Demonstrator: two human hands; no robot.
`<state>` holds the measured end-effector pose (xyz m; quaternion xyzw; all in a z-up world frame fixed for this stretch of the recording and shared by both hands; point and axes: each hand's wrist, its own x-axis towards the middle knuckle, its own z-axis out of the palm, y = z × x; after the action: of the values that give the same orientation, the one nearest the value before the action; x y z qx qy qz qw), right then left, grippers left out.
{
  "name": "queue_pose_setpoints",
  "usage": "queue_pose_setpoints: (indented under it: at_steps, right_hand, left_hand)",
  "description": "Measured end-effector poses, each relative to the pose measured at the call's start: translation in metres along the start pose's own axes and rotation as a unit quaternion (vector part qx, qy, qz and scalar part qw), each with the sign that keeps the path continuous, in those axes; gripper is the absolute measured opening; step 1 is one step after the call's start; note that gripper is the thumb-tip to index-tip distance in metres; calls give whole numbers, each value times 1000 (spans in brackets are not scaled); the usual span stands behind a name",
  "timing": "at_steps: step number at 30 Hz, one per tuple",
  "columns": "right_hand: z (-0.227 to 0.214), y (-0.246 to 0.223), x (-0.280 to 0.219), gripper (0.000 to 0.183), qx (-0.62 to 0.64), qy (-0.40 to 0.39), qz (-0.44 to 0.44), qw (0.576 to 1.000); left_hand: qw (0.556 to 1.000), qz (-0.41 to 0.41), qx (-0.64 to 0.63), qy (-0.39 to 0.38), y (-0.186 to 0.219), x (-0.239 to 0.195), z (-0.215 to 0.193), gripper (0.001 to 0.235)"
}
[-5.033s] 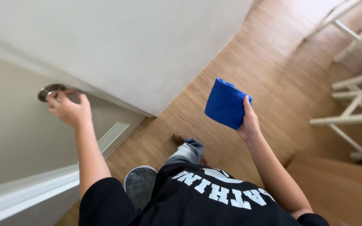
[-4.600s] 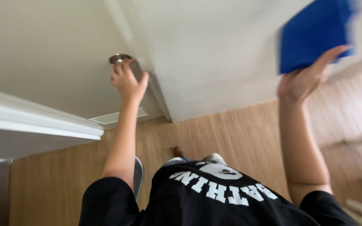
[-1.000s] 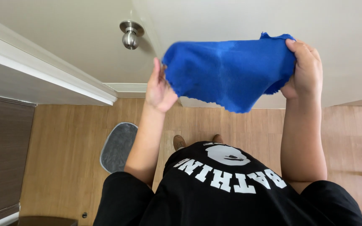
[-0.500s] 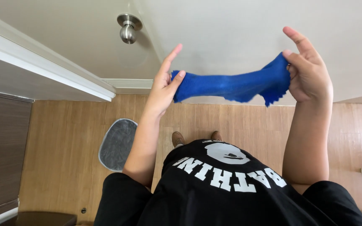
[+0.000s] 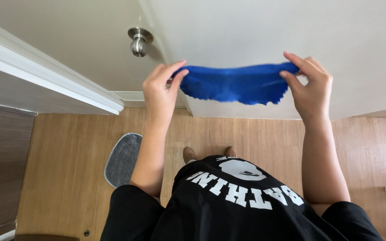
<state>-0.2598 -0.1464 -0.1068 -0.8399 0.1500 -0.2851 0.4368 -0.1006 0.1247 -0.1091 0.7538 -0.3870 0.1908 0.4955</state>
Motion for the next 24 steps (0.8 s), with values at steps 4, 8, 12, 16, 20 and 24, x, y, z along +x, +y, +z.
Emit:
queue_pose_setpoints:
  at_steps: [4, 8, 12, 16, 20, 24]
  right_hand:
    - [3, 0, 27, 8, -205, 76, -267, 938]
    - [6, -15, 46, 12, -137, 162, -239, 948]
    - [27, -57, 67, 14, 121, 193, -210, 951]
    - [45, -51, 88, 10, 234, 331, -177, 897]
    - [70, -19, 102, 48, 80, 330, -266, 902]
    - [91, 5, 109, 56, -190, 323, -233, 897]
  left_hand:
    - [994, 45, 57, 81, 6, 28, 1, 8]
    - [973, 44, 58, 221, 13, 57, 8, 7]
    - [961, 4, -46, 274, 31, 85, 24, 13]
    - [928, -24, -225, 297, 7, 104, 53, 11]
    - [945, -1, -67, 320, -51, 108, 109, 33]
    - [941, 107, 138, 289, -37, 117, 127, 29]
